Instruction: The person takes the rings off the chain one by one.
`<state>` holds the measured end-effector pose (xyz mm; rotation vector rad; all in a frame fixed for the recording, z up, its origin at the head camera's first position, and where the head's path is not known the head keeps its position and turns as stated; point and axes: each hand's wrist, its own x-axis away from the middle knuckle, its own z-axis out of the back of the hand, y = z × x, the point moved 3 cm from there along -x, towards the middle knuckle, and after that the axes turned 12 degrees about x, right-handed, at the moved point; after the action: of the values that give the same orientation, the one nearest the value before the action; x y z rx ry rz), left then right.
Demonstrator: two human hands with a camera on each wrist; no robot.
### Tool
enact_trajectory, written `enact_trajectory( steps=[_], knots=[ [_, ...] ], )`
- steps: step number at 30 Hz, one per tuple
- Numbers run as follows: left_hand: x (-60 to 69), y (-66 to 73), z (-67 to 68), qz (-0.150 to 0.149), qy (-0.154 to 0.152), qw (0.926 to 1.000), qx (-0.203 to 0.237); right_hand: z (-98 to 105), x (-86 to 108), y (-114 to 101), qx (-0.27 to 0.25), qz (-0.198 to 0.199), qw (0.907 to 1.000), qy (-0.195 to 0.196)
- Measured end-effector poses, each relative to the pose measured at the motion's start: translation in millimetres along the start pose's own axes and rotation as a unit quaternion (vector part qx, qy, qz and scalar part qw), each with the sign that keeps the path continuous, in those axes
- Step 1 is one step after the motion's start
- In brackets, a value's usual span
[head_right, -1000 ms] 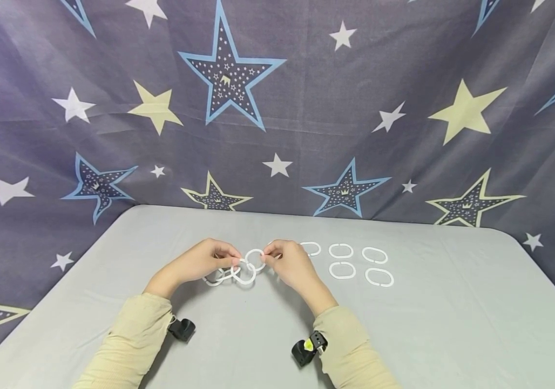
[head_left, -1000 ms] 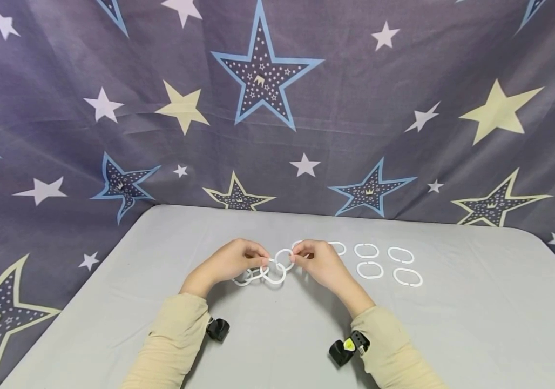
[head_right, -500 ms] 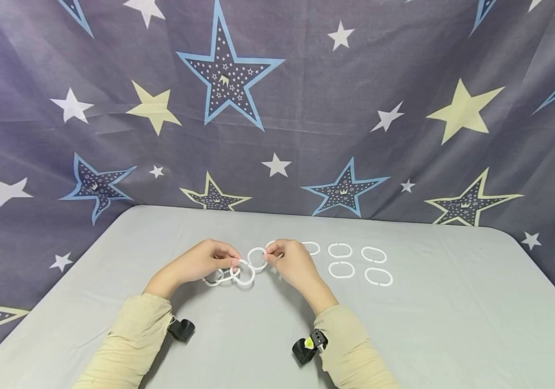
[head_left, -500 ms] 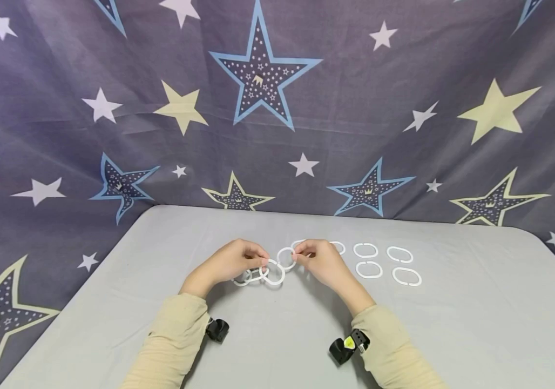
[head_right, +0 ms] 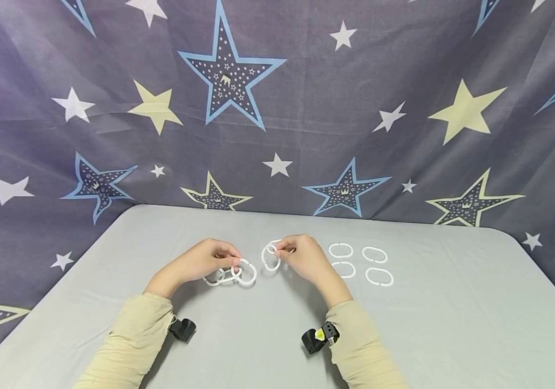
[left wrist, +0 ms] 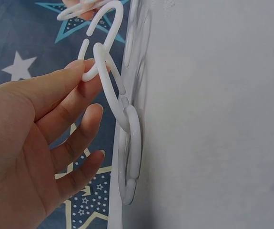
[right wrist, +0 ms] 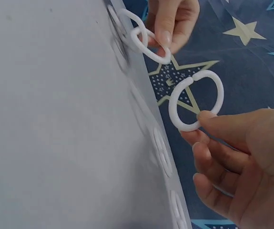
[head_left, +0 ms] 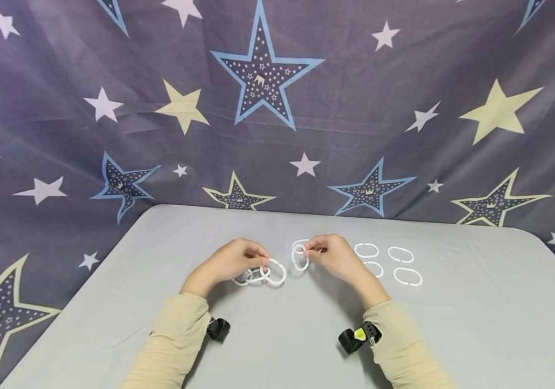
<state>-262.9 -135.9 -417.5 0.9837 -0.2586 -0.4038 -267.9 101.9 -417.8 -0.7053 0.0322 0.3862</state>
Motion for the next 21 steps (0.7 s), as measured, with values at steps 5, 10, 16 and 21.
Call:
enact_trajectory(
  steps=[5, 10, 16, 21],
  knots=[
    [0.1, 0.4, 0.0, -0.002, 0.001, 1.0000, 0.001, 7, -0.4, 3, 0.031, 0.037, 0.9988, -0.009],
    [-0.2, 0.7, -0.2, -0.004, 0.000, 1.0000, 0.000, 13, -0.2, 7, 0.053, 0.063, 0.9964, -0.020],
    [-0.3, 0.8, -0.1, -0.006, 0.001, 1.0000, -0.002, 19, 0.8, 11, 0.062, 0.065, 0.9954, -0.034],
    [0.2, 0.4, 0.0, -0.004, 0.002, 1.0000, 0.001, 24, 2.5, 13, 0.072, 0.059, 0.9952, -0.033]
  ],
)
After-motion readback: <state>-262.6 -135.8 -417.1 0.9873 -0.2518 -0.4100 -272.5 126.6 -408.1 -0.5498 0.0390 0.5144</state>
